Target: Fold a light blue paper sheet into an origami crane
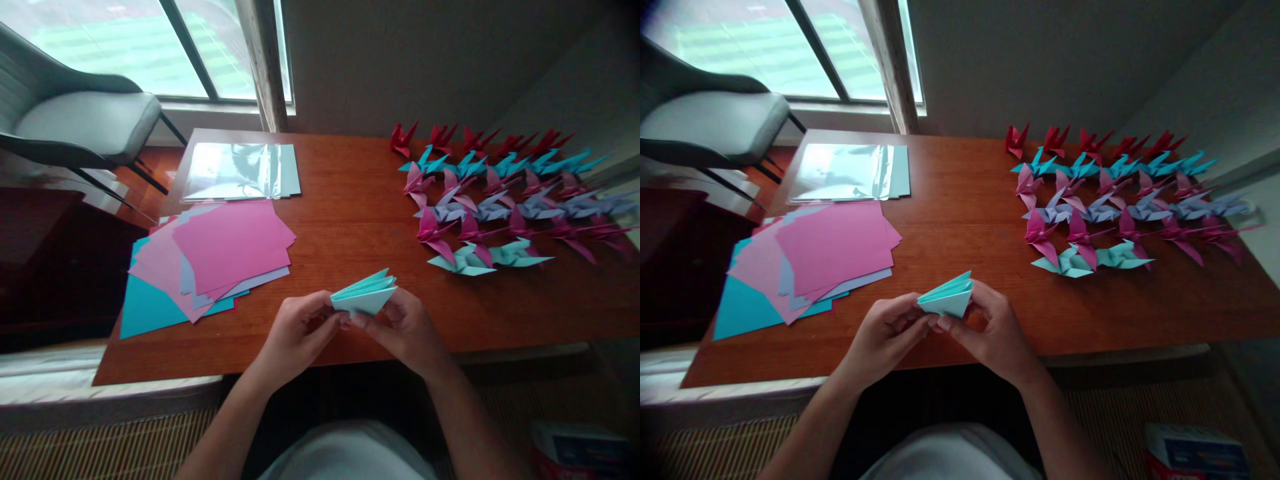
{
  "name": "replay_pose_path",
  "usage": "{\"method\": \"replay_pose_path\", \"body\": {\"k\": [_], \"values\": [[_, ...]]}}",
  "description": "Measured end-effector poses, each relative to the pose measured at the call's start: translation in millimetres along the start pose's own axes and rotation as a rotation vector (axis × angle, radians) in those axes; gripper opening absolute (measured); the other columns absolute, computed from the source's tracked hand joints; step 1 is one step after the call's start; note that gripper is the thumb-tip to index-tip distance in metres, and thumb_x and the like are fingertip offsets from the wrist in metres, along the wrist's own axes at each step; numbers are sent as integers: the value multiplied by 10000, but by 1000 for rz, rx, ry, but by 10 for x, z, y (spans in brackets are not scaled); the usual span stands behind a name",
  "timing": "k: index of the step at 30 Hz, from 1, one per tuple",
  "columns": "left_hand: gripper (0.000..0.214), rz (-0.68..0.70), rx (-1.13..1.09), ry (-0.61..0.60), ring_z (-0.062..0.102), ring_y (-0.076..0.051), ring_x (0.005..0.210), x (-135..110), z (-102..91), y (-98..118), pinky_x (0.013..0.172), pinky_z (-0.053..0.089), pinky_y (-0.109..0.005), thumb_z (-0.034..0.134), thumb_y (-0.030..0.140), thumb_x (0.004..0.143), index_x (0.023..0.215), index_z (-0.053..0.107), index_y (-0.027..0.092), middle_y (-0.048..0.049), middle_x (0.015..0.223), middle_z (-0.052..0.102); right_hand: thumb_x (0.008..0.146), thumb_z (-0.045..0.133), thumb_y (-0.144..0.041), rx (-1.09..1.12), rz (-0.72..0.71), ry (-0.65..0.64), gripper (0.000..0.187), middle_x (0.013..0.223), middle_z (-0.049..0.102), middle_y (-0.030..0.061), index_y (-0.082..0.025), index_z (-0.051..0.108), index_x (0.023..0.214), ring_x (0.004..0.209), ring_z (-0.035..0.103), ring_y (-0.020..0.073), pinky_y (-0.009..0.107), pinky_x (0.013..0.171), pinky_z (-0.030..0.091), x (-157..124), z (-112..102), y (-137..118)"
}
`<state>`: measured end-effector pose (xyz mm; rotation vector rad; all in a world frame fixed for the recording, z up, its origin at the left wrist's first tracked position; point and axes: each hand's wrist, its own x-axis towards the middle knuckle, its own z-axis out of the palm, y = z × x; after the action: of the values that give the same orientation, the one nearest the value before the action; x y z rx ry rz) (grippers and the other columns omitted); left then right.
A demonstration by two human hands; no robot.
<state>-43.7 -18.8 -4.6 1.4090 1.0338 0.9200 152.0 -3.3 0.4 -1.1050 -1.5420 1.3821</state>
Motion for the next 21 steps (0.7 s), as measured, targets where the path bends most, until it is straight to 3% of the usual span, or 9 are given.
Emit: {"method": "replay_pose_path", "body": {"k": [5,12,16,21], "values": [[143,6,59,-4,651,-127,720,-7,6,-5,687,501,-203,566,213,958,900,675,141,-48,797,717,907,698,-367,-204,-71,2,138,872,712,29,-242,756,915,800,651,182,302,725,527,7,-41,-43],[170,18,120,12,651,-120,686,6,1,55,674,495,-191,578,196,944,843,705,147,-33,756,721,877,735,-396,-215,-98,-14,165,820,695,18,-230,738,878,733,650,171,289,666,506,14,-79,-124],[142,12,68,36,668,-127,702,8,-2,49,681,508,-194,606,201,932,866,721,151,-36,779,742,876,735,-312,-221,-108,-30,91,894,706,31,-247,727,938,790,664,182,299,705,530,-23,-124,-98],[98,12,21,79,659,-127,683,1,-22,27,656,513,-192,653,160,879,891,748,143,-23,760,738,927,623,-226,-159,-172,-91,212,1039,727,63,-261,700,1122,932,683,215,343,817,565,-97,-239,-62]]}}
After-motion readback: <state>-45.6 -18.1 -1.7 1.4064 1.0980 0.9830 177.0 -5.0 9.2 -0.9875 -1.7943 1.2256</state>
